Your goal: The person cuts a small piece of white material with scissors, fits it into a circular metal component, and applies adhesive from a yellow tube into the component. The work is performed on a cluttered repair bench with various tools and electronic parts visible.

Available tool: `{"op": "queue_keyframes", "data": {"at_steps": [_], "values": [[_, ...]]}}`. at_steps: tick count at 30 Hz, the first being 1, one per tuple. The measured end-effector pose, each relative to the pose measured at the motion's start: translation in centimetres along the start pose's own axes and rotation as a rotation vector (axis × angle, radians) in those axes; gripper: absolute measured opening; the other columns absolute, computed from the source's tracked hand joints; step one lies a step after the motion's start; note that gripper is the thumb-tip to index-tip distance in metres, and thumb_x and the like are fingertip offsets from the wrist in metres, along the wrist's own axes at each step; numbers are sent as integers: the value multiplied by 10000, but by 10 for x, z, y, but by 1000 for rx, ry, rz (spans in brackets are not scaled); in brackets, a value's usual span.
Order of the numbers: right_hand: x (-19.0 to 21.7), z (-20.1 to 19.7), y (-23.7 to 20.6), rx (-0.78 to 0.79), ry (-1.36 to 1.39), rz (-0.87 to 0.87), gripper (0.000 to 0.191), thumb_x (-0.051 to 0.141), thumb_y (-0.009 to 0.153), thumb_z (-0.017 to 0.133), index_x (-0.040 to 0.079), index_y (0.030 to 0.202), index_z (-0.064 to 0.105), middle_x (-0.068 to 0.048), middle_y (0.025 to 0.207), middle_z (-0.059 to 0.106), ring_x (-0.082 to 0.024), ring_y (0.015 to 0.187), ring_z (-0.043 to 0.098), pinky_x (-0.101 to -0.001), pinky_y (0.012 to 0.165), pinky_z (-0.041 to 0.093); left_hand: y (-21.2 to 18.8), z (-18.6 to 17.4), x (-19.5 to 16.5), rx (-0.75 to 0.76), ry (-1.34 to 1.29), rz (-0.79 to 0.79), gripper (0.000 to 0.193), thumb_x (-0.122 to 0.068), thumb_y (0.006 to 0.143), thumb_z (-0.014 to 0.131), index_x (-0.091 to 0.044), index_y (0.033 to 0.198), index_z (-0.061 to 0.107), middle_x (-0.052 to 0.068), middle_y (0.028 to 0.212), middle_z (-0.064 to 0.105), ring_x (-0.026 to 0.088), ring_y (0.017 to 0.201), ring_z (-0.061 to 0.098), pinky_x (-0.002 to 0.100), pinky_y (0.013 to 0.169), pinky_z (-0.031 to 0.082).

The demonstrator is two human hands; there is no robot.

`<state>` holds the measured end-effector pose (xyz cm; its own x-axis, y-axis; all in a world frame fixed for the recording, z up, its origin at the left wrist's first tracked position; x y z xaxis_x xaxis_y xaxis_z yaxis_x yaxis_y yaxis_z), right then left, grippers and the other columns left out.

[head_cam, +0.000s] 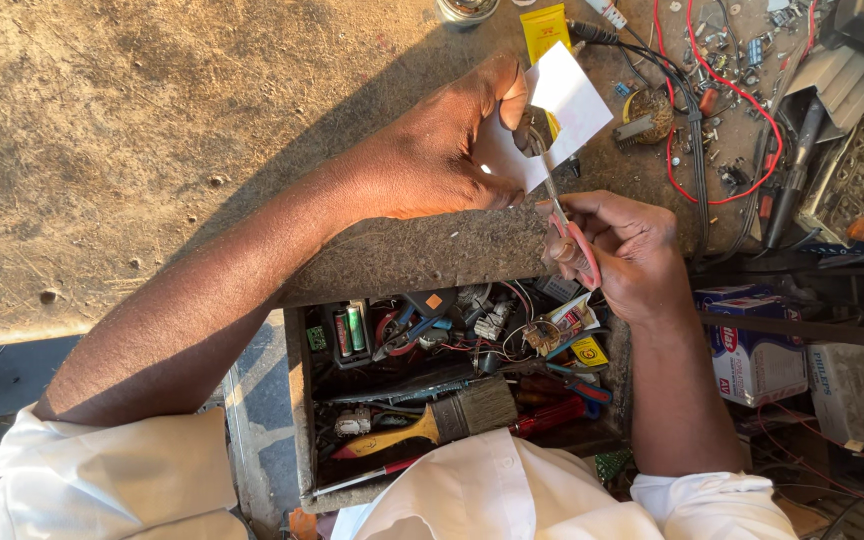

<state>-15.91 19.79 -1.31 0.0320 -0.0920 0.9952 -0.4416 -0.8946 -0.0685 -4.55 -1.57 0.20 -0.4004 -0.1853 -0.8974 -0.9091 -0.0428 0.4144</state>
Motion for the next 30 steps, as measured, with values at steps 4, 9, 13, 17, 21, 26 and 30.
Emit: {"op": "queue_keyframes", "data": {"at_steps": [4, 9, 13, 17, 21, 26, 30], "values": [[2, 1, -4, 27, -54, 66, 237, 17, 991, 679, -34, 1222, 674, -82, 872, 715, -72, 660, 619, -207, 540, 471, -2, -2, -2, 18, 59, -81, 535, 42, 854, 818, -133, 1101, 377, 22, 1053, 560, 127, 984, 686, 296, 720, 619], [12, -3, -11, 75, -215, 76, 393, 4, 965, 665, -1, 1345, 565, -103, 962, 736, -118, 803, 706, -239, 657, 584, -1, -1, -4, 25, 56, -119, 523, 63, 817, 799, -134, 1087, 397, 1, 1078, 571, 111, 1000, 679, 290, 750, 642], [18, -7, -15, 136, -170, 86, 508, -33, 896, 681, 15, 1354, 467, -93, 1060, 692, -134, 927, 702, -266, 733, 603, 0, 1, -11, 16, 17, 61, 463, 128, 832, 743, -107, 1098, 446, 24, 1108, 550, 128, 1093, 659, 310, 939, 648], [28, -11, -20, 144, -187, 37, 492, -35, 844, 717, 21, 1265, 467, -64, 1132, 647, -141, 1001, 690, -303, 802, 645, 1, -1, -5, 33, -11, -49, 416, 112, 836, 748, -100, 1085, 490, 3, 1029, 590, 102, 991, 669, 291, 815, 604], [39, -16, -21, 57, -551, 14, 451, 3, 756, 844, 1, 1093, 545, -90, 929, 702, -145, 800, 700, -297, 704, 584, 3, -6, -4, -36, 43, -26, 398, 74, 884, 779, -105, 1193, 602, -8, 1111, 714, 62, 1078, 737, 249, 953, 667], [58, -23, -19, -117, -978, -5, 259, 72, 867, 821, 19, 1059, 657, -96, 975, 746, -141, 838, 755, -310, 692, 610, 2, -13, 1, -167, 147, -90, 362, -17, 893, 838, -143, 1205, 706, -1, 1025, 749, 51, 863, 725, 225, 770, 645], [74, -25, -8, -138, -1342, -130, 311, 147, 832, 874, 59, 1102, 746, -128, 976, 733, -314, 909, 698, -444, 781, 556, 0, -14, 3, -219, 177, -102, 347, -40, 907, 858, -128, 1202, 697, 23, 977, 730, 65, 843, 707, 230, 752, 631]]}}
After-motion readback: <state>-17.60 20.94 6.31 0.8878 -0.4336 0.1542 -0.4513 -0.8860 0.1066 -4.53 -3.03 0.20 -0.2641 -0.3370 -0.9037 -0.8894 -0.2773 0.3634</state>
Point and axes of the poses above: each hand's wrist, its own y-axis towards the middle knuckle, its own z-axis out of the palm, x = y × z, the point moved 4 cm from there along y, towards the middle knuckle
